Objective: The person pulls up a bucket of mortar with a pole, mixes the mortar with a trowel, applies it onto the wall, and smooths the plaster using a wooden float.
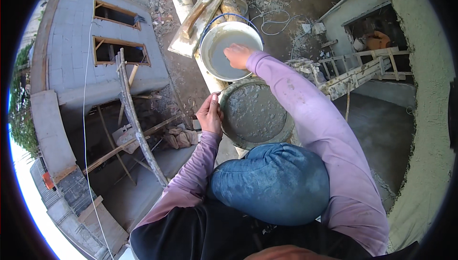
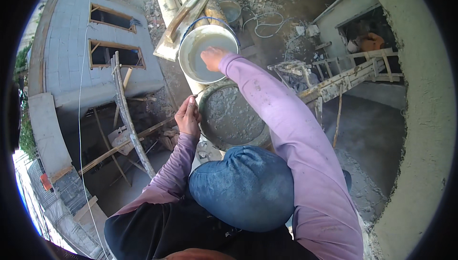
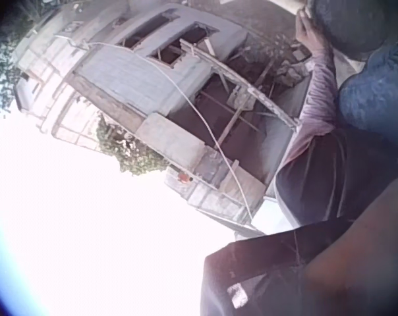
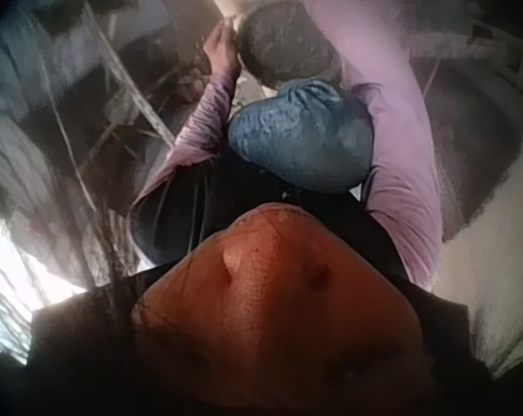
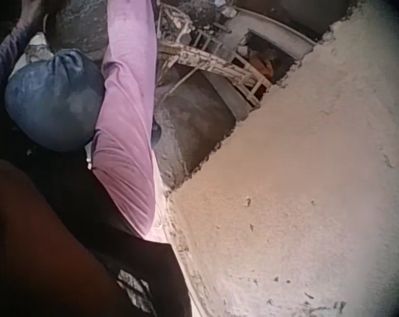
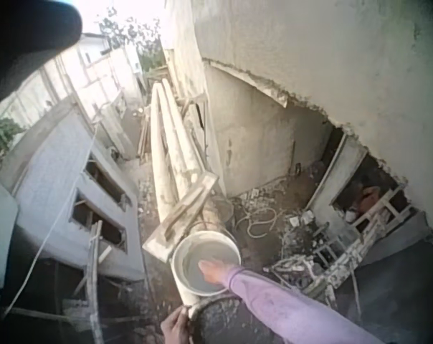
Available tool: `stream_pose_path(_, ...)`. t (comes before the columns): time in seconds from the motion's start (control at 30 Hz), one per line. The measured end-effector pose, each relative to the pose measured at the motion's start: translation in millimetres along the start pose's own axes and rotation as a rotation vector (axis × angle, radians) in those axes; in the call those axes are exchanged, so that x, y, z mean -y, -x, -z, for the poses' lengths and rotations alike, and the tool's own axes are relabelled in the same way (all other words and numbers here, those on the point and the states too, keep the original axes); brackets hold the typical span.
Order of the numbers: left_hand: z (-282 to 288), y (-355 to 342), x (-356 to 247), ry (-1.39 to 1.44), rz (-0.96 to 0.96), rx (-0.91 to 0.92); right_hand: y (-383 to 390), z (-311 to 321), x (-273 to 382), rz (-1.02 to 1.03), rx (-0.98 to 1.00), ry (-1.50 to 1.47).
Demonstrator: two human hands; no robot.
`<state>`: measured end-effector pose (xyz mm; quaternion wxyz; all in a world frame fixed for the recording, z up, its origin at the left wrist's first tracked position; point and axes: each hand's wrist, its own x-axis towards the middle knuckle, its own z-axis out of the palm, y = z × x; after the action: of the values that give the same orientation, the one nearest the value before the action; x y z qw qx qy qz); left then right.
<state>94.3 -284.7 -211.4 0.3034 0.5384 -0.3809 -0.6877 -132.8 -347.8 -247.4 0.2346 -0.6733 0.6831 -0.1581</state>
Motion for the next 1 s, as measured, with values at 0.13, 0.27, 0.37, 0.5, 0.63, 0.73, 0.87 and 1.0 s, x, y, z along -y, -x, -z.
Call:
stream_pose_path(0.13, -16.8, -9.9, 2.6, -0.496, -0.376, 0.017, -8.4, -21.8, -32.2, -0.084, 0.220, 0.196)
stream_pose_path(0.27, -45.7, -39.6, -45.1, -0.698, -0.771, 0.040, -24.8, -16.9, -27.7, -0.320, 0.501, 0.287)
stream_pose_path(0.37, -61.3, -88.0, -89.0, -0.802, -0.706, 0.132, -33.5, 9.9, 19.2, -0.286, 0.619, 0.407)
stream_pose_path(0.5, -150.2, -177.6, -10.4, -0.888, -0.284, 0.398, -11.1, -82.2, -115.7, -0.389, 0.373, 0.173)
stream_pose_path(0.63, -107.5, -220.2, -8.3, -0.759, 0.154, 0.280, -19.4, 21.8, 1.7, -0.463, 0.469, -0.047)
stream_pose_path(0.73, -105.0, -214.4, -15.2, -0.528, 0.316, 0.252, -17.9, 6.5, -2.2, -0.422, 0.341, 0.116)
stream_pose_path(0.87, -127.0, -191.0, -21.4, -0.122, 0.428, 0.146, -36.9, -16.8, -44.6, -0.582, -0.062, -0.557)
stream_pose_path(1.0, -147.6, -150.9, -39.1, 0.363, 0.515, -0.002, -57.6, -64.6, -40.8, -0.467, -0.478, -1.070)
